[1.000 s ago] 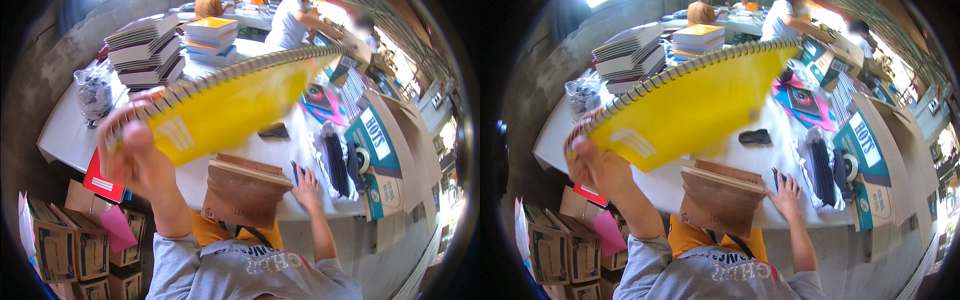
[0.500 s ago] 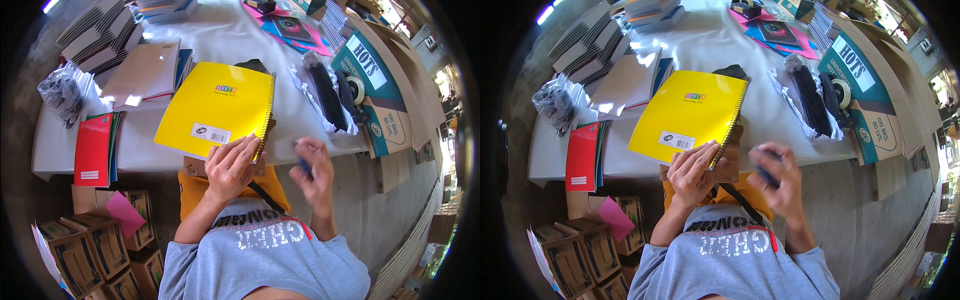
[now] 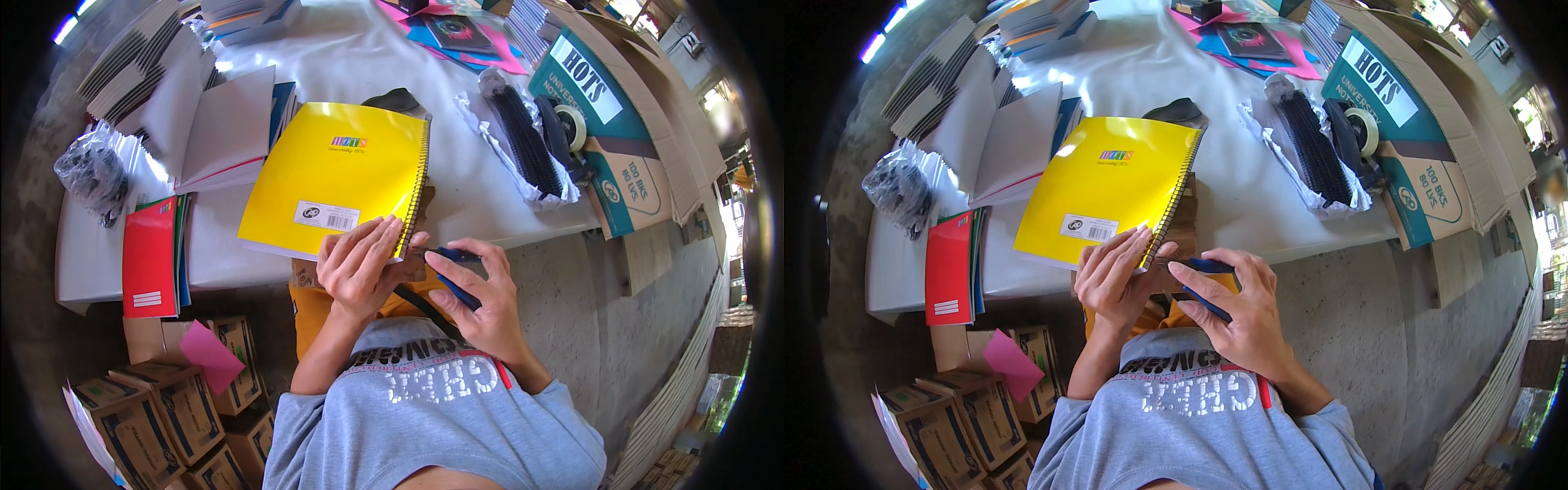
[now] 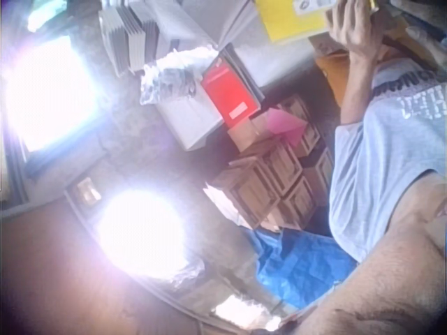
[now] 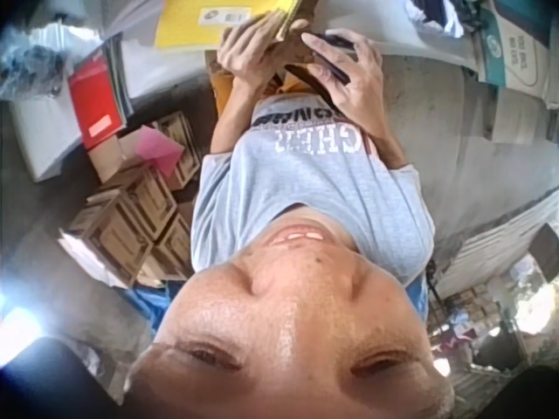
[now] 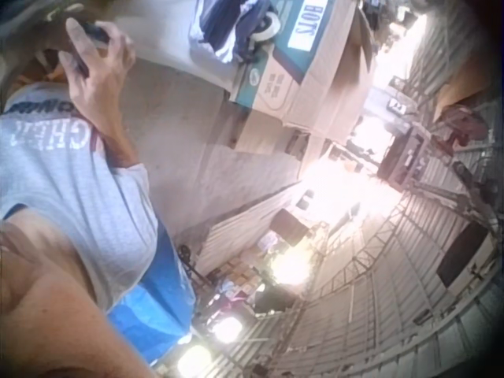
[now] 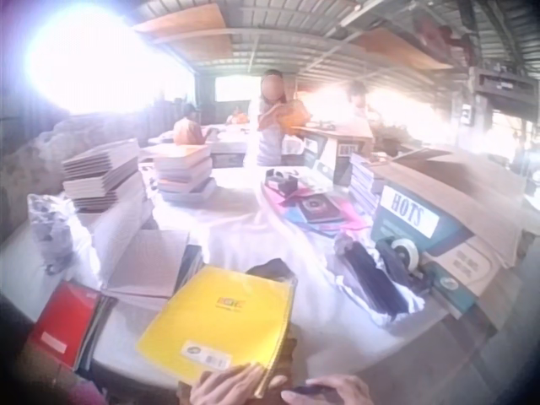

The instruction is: The person places spiral notebooks onto a jig, threads a spiral wire through the holes, and clips the excess wire using pliers.

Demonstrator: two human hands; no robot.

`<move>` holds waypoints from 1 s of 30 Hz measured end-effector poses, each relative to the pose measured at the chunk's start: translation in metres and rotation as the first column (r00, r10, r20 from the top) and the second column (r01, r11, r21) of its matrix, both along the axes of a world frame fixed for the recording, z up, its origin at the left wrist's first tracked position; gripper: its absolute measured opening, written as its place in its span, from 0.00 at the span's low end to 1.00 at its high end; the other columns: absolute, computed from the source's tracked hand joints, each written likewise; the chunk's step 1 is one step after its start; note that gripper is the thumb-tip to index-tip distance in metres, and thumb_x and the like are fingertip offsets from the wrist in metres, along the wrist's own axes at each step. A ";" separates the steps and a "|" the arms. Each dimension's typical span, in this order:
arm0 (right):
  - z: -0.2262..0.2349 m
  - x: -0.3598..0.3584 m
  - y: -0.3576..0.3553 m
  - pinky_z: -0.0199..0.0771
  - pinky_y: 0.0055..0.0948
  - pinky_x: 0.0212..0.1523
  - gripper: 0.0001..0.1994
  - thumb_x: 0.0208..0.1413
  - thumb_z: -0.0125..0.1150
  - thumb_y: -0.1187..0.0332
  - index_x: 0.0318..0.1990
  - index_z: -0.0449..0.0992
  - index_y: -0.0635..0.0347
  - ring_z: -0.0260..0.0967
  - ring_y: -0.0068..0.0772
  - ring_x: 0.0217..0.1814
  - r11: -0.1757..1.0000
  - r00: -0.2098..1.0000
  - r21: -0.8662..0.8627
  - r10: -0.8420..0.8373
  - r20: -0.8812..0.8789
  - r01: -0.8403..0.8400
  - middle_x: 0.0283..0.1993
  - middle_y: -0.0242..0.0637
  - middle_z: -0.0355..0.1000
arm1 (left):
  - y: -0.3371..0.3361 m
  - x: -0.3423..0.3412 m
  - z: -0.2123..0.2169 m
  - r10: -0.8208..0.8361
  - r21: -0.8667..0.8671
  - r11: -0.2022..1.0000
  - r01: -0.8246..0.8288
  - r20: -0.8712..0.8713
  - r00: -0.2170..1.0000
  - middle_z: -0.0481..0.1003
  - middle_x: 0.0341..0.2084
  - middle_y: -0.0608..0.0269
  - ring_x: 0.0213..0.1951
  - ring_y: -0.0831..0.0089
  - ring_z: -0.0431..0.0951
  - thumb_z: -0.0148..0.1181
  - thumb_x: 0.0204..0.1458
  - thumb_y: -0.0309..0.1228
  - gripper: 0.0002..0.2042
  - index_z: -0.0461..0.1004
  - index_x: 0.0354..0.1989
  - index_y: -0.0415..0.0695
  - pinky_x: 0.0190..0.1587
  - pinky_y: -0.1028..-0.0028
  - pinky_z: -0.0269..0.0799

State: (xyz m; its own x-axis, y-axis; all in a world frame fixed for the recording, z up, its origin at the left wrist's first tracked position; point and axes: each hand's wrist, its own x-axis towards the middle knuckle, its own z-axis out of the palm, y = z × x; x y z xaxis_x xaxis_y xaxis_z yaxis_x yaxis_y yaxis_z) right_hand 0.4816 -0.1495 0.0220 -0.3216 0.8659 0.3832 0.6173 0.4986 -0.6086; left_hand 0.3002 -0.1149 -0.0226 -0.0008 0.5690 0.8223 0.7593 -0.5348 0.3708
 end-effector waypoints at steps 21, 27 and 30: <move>-0.028 0.006 0.016 0.58 0.33 0.56 0.23 0.53 0.56 0.66 0.57 0.65 0.59 0.63 0.35 0.51 0.950 0.917 -0.274 0.030 -0.397 -0.149 0.49 0.41 0.66 | -0.004 -0.036 0.035 0.124 0.150 0.978 -0.148 0.156 0.980 0.80 0.27 0.58 0.30 0.69 0.81 0.70 0.38 0.30 0.11 0.78 0.30 0.41 0.36 0.77 0.72; -0.080 0.026 0.101 0.51 0.44 0.62 0.21 0.59 0.48 0.55 0.59 0.64 0.45 0.54 0.50 0.62 0.912 0.721 -0.024 -0.308 0.621 0.410 0.59 0.48 0.58 | -0.046 -0.166 0.077 -0.454 0.548 0.784 -0.291 0.827 0.331 0.75 0.31 0.60 0.29 0.76 0.76 0.57 0.54 0.31 0.08 0.71 0.37 0.39 0.34 0.74 0.74; -0.058 0.006 0.137 0.46 0.47 0.63 0.22 0.58 0.50 0.55 0.60 0.64 0.47 0.51 0.51 0.64 0.960 0.826 0.162 -0.279 0.490 0.228 0.63 0.48 0.54 | -0.094 -0.236 0.076 -0.511 0.546 0.731 -0.408 0.835 0.204 0.75 0.30 0.59 0.33 0.74 0.76 0.52 0.57 0.31 0.08 0.70 0.38 0.38 0.32 0.74 0.74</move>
